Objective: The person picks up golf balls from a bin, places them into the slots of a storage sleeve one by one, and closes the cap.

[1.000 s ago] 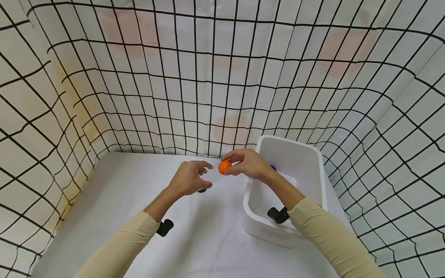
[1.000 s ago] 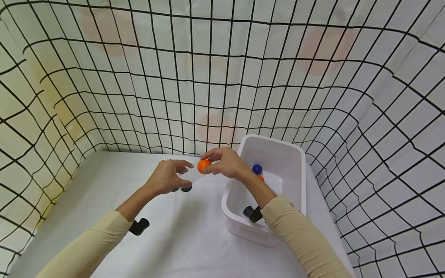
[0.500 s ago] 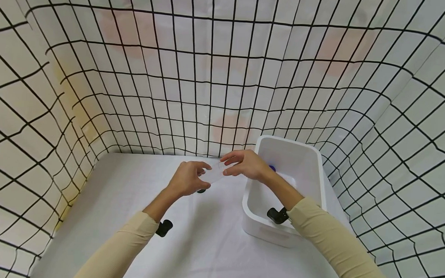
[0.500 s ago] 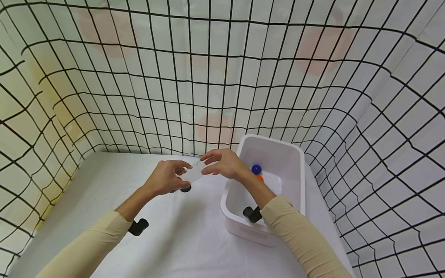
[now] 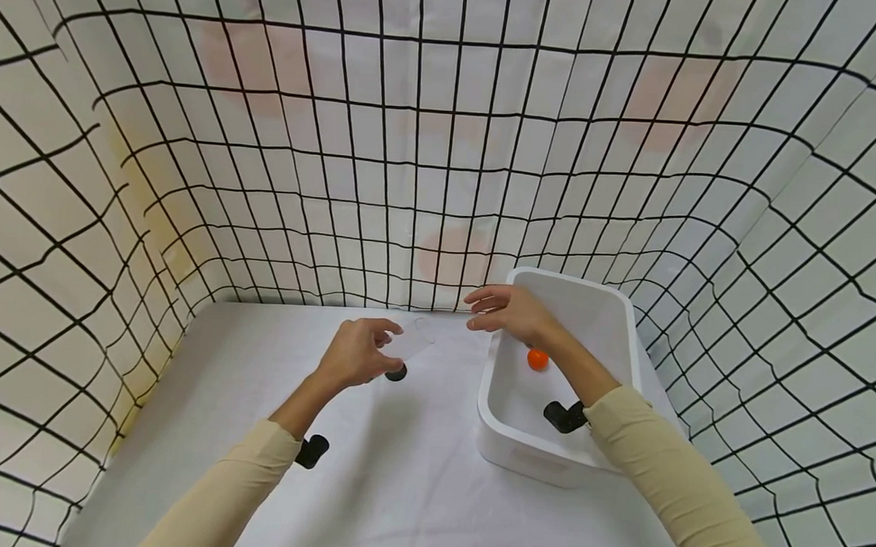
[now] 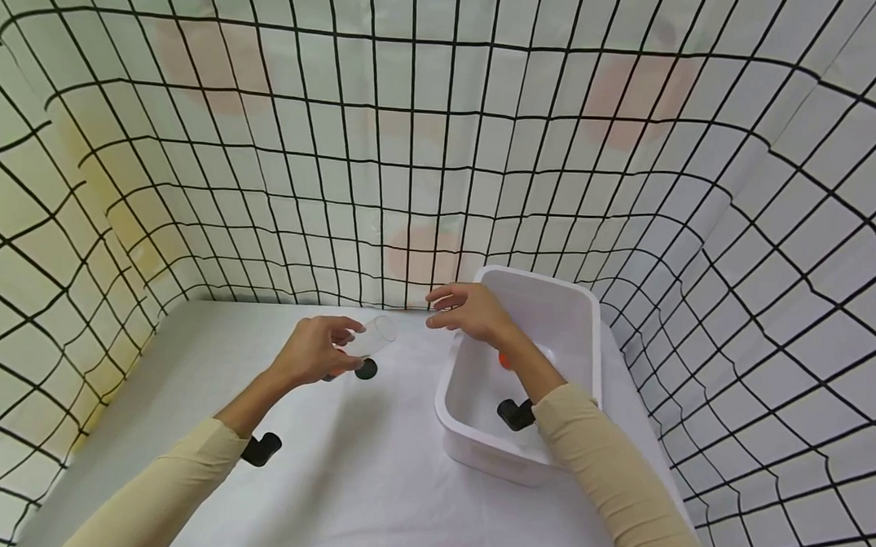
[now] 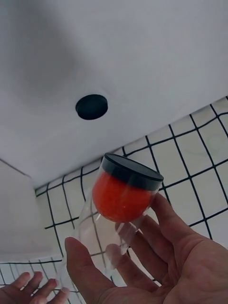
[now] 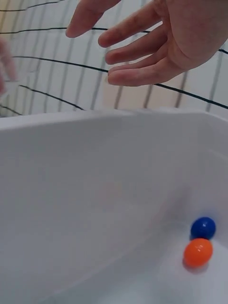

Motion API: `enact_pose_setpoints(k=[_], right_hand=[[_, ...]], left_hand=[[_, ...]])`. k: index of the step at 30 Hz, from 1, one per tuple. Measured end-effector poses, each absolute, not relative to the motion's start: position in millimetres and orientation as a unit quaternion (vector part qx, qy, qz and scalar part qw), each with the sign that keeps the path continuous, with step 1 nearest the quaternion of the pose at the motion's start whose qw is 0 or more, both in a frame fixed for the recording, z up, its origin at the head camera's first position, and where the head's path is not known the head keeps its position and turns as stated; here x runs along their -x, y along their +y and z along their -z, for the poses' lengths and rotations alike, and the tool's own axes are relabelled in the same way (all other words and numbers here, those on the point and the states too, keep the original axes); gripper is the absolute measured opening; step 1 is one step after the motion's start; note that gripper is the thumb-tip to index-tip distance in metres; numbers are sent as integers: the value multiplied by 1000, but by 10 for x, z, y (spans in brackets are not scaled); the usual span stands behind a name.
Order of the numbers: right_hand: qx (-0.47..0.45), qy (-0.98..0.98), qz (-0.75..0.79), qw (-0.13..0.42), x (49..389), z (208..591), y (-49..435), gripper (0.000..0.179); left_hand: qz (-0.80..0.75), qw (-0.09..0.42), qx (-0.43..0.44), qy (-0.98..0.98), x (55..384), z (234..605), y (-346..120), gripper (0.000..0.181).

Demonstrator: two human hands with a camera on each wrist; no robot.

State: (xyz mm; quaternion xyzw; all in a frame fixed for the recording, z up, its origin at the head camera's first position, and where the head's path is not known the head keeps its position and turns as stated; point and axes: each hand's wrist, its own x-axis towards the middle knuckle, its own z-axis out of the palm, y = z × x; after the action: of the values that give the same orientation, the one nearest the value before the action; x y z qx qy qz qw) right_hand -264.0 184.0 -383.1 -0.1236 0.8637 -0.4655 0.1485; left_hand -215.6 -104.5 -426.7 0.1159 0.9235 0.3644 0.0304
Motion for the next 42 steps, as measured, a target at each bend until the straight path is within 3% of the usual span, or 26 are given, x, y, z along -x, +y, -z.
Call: enact_pose_setpoints(k=[18, 42], right_hand=[[0, 857, 501, 120, 3008, 4341, 2585, 47], [-94, 881, 436, 157, 3117, 5044, 2837, 52]], left_hand=[[-386, 46, -98, 916, 2138, 4321, -1259, 46], [-383, 35, -91, 918, 2099, 4375, -1342, 44]])
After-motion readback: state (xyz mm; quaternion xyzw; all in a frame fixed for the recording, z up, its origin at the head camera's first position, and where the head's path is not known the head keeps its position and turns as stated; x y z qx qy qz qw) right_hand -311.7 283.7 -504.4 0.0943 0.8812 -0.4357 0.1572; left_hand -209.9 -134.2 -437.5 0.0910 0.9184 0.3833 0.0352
